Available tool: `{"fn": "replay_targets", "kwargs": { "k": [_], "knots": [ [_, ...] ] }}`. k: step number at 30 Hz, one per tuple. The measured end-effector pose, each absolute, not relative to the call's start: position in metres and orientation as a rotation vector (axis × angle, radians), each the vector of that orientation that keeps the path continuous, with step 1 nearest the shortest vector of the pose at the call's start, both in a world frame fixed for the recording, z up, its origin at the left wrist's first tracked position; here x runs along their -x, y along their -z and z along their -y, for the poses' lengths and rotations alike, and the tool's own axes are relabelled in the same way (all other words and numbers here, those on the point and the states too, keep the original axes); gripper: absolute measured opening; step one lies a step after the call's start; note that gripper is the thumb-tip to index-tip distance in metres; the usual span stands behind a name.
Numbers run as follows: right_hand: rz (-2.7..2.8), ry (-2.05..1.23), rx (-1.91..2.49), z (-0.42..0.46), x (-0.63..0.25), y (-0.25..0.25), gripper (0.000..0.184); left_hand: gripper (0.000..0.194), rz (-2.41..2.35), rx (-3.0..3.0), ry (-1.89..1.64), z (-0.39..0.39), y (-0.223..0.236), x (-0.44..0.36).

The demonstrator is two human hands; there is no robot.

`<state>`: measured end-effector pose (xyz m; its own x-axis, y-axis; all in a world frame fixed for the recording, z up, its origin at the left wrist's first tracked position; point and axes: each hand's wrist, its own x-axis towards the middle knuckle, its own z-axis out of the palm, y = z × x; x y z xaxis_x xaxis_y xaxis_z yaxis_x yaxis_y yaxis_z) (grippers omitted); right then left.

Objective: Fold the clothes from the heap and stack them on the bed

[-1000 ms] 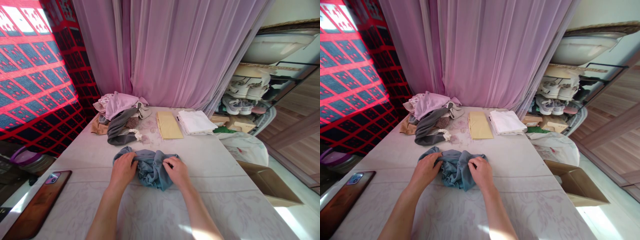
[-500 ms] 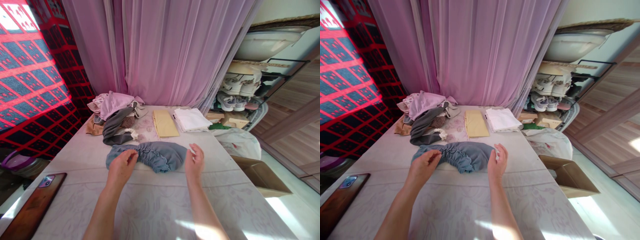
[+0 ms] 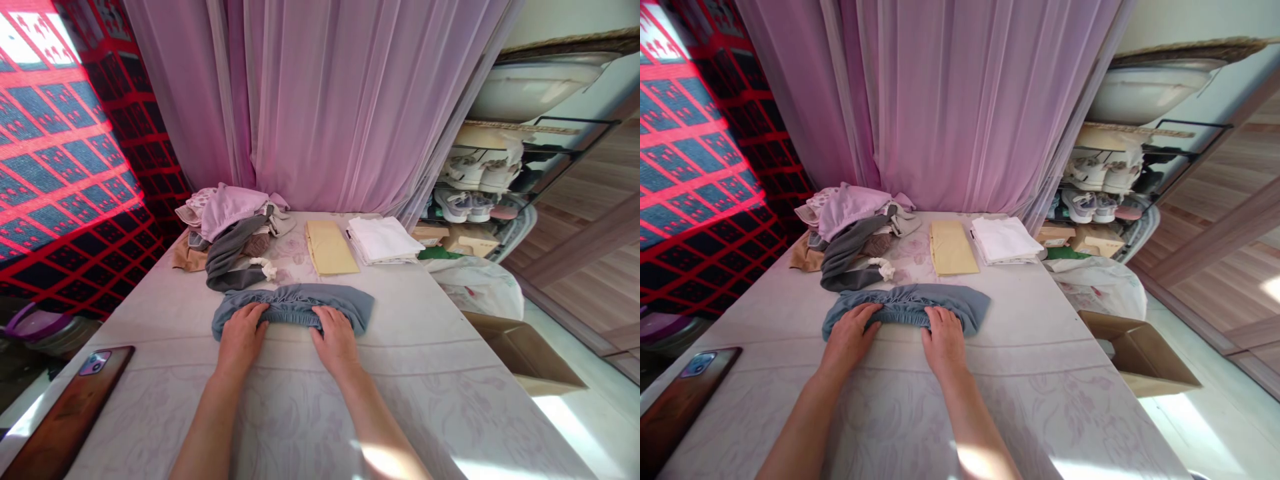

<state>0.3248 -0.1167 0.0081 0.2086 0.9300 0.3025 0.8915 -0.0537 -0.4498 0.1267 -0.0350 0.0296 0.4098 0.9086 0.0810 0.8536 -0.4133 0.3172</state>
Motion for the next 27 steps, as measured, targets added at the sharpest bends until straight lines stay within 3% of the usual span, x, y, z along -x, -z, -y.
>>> {"fn": "replay_targets", "kwargs": {
  "k": [4,7,13,17,23,27],
  "knots": [
    [1.657,-0.080,1.914,0.116,-0.339,-0.006,0.021,0.048,-1.471,-2.468,-0.337,0.036,-0.027,-0.124],
    [1.571,-0.134,1.895,0.115,-0.342,-0.016,0.026,0.053,-1.485,-2.460,-0.331,0.040,-0.033,-0.124],
    [1.462,-0.188,1.771,0.105,-0.343,-0.069,0.021,0.033,-1.499,-2.486,-0.391,0.037,-0.061,-0.116],
    [1.528,-0.242,1.692,0.104,-0.352,-0.115,0.023,0.039,-1.592,-2.447,-0.406,0.031,-0.085,-0.104],
    [1.776,-0.192,1.521,0.109,-0.366,-0.170,0.034,0.045,-1.635,-2.392,-0.537,0.020,-0.147,-0.088],
    [1.984,-0.139,1.403,0.110,-0.374,-0.190,0.039,0.039,-1.509,-2.205,-0.477,0.019,-0.207,-0.087]
  ]
}}
